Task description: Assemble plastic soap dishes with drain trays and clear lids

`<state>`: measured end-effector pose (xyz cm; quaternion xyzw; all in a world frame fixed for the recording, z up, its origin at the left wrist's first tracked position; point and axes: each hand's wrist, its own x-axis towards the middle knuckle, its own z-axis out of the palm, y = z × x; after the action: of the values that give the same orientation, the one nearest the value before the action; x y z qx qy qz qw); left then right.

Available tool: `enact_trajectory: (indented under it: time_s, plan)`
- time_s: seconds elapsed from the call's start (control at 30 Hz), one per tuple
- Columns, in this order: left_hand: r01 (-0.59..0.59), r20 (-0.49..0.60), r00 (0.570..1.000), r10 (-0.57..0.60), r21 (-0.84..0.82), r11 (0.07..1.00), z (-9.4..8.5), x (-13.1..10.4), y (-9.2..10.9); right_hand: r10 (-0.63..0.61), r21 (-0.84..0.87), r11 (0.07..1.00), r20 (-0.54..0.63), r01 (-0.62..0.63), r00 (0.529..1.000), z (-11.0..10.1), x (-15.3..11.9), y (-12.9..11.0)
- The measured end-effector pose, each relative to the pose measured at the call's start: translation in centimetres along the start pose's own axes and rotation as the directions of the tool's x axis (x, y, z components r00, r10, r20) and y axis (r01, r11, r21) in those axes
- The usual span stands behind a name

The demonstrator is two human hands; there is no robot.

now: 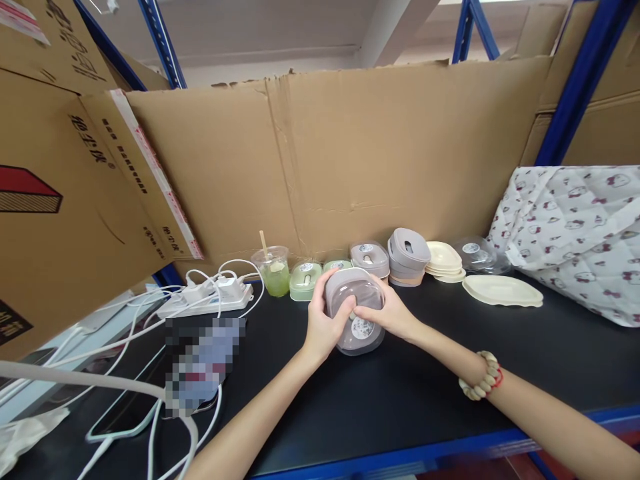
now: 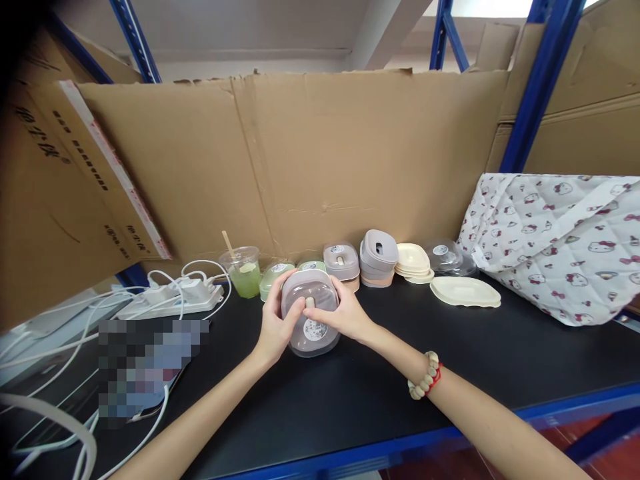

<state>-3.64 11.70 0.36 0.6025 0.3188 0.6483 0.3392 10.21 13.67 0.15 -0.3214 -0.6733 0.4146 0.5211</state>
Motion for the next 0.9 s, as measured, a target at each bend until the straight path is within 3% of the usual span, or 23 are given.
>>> enact_trajectory:
  time_s: [0.17,0.3,0.37,0.57,0.77,0.9]
  plan:
    - [0.148,-0.071,0.986,-0.152,-0.064,0.987,0.3,0.6,-0.2,0.076,0.060,0.995,0.011,-0.077,0.997,0.0,0.2,0.0]
    - [0.285,-0.237,0.919,-0.316,-0.158,0.946,0.3,1.2,-0.6,0.218,0.052,0.974,0.051,-0.221,0.975,-0.1,0.2,-0.2]
    - [0.325,-0.257,0.891,-0.375,-0.214,0.921,0.1,1.4,-0.6,0.327,0.043,0.943,0.067,-0.330,0.943,-0.1,0.3,-0.4]
    - [0.499,-0.107,0.836,-0.538,-0.257,0.828,-0.8,2.0,0.6,0.389,0.172,0.909,-0.025,-0.380,0.921,-0.9,0.8,-0.7]
    - [0.658,0.073,0.751,-0.656,-0.165,0.735,-1.3,2.4,1.2,0.323,0.259,0.924,-0.142,-0.280,0.936,-1.5,1.2,0.1]
    - [0.652,0.020,0.742,-0.670,-0.251,0.715,-1.1,2.5,0.9,0.368,0.275,0.905,-0.122,-0.325,0.922,-1.3,1.1,-0.1]
